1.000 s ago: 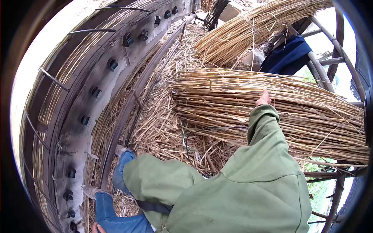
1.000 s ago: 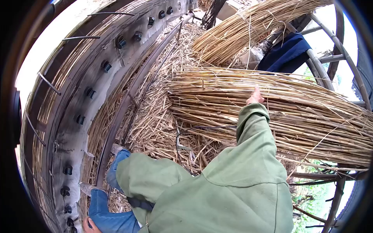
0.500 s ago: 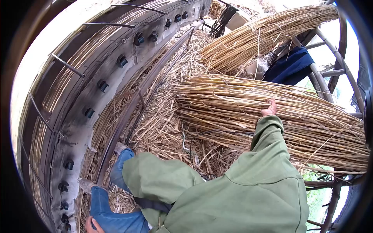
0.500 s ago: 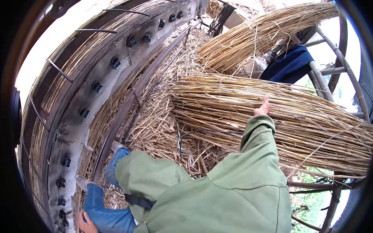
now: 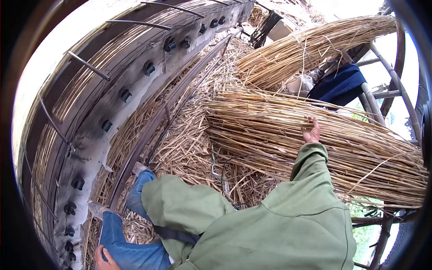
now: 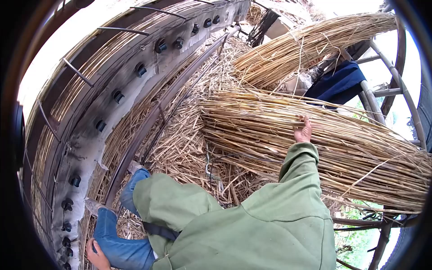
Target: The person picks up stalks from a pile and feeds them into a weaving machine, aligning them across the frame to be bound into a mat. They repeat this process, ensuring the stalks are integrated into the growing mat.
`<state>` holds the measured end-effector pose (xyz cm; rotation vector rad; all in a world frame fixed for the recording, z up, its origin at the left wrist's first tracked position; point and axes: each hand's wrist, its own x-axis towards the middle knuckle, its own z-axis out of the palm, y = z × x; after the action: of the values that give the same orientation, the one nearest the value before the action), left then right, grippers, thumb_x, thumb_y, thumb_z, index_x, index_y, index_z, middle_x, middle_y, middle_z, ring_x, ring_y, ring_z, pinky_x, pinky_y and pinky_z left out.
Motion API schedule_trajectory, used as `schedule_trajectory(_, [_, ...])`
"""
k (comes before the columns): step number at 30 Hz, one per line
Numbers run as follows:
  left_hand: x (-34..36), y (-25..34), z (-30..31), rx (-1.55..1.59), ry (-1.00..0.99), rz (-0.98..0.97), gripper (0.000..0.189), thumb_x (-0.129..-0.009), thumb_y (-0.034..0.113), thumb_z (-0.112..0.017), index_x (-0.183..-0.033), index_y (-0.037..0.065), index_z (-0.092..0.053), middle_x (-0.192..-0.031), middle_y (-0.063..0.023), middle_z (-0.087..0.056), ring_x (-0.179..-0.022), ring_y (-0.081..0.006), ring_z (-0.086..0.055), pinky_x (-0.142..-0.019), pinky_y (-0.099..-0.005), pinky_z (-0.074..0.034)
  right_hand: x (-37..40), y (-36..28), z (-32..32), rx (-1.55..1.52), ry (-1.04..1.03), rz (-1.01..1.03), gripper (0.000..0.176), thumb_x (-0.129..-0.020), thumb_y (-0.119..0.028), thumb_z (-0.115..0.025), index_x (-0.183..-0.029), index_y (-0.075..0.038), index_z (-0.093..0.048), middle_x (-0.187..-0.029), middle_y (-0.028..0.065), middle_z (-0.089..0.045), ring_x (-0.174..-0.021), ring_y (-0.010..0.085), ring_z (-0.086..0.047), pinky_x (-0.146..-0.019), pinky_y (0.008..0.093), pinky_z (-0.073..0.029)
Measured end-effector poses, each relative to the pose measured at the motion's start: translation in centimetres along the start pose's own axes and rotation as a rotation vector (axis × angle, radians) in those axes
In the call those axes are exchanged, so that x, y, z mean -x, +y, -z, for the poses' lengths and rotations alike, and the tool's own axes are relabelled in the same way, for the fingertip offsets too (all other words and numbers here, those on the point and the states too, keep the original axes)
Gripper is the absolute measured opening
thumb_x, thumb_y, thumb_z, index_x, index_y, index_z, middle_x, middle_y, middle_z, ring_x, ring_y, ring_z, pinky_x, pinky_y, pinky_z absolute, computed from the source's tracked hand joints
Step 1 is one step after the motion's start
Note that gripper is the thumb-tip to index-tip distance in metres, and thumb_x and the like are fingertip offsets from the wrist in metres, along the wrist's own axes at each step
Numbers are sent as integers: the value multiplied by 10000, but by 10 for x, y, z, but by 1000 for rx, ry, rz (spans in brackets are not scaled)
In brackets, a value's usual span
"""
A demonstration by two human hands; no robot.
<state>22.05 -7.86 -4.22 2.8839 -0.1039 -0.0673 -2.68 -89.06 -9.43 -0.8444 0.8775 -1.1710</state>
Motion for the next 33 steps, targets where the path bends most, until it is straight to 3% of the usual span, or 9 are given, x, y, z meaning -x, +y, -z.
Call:
schedule_trajectory(5, [0,7,0,2,-19,52,345,-910,336,-535,-1036,45,-669,-1002,-174,-656,-916,-355,-610,-801,-405,-475,8,43,-50,135,173,415,222,-894,-246,-625,-771,-160,-462,-567,-1,-462,-529,129,-478,-558,284,-455])
schedule_trajectory(11, [-4,-16,-18,17,9,58,266,-903,242,-532,-982,16,-648,-971,-166,-647,-916,-338,-598,-826,-391,-451,78,88,-147,189,-320,490,214,-950,-211,-540,-826,-122,-389,-575,-7,-401,-531,113,-440,-561,267,-403])
schedule_trajectory(15, [2,-29,-25,-9,37,12,226,-917,178,-506,-991,-2,-621,-998,-155,-632,-948,-314,-587,-868,-375,-430,25,58,-121,102,211,475,305,-944,-256,-548,-705,-113,-423,-543,-1,-416,-452,96,-391,-445,262,-367])
schedule_trajectory(18, [5,-34,-24,-12,57,9,229,-913,185,-513,-1003,0,-616,-1003,-153,-630,-959,-321,-578,-869,-384,-426,-26,35,-67,154,572,360,322,-880,-362,-620,-724,-91,-542,-640,25,-568,-518,131,-483,-524,294,-432])
schedule_trajectory(21, [11,-36,-24,-2,67,18,231,-910,186,-515,-999,-1,-617,-998,-158,-628,-953,-326,-574,-863,-388,-425,-48,35,-51,63,385,443,204,-820,-226,-695,-833,-54,-585,-728,61,-630,-581,156,-571,-562,325,-483])
schedule_trajectory(25, [6,-27,-16,4,48,7,231,-905,181,-516,-986,-8,-620,-983,-163,-628,-947,-326,-577,-861,-392,-425,-33,-31,-66,137,631,616,201,-783,-92,-707,-880,43,-594,-782,83,-636,-570,162,-590,-555,292,-495])
schedule_trajectory(28, [4,-33,-20,29,54,-2,225,-903,178,-517,-982,-4,-622,-981,-165,-627,-946,-327,-573,-858,-396,-424,-1,-105,-77,9,713,718,433,-837,-282,-685,-970,112,-569,-777,121,-644,-530,169,-561,-496,270,-464])
schedule_trajectory(29, [3,-33,-20,11,60,-10,220,-900,175,-519,-981,-2,-622,-976,-164,-628,-944,-327,-573,-852,-397,-426,3,-124,-72,159,775,718,346,-874,-289,-645,-866,48,-567,-652,74,-590,-486,160,-510,-456,282,-427])
schedule_trajectory(33, [4,-34,-21,11,64,-16,206,-886,168,-534,-974,7,-627,-959,-159,-631,-932,-328,-570,-837,-399,-432,33,-110,-119,-70,239,632,362,-930,-325,-561,-685,-116,-395,-525,-14,-356,-427,104,-354,-419,288,-334])
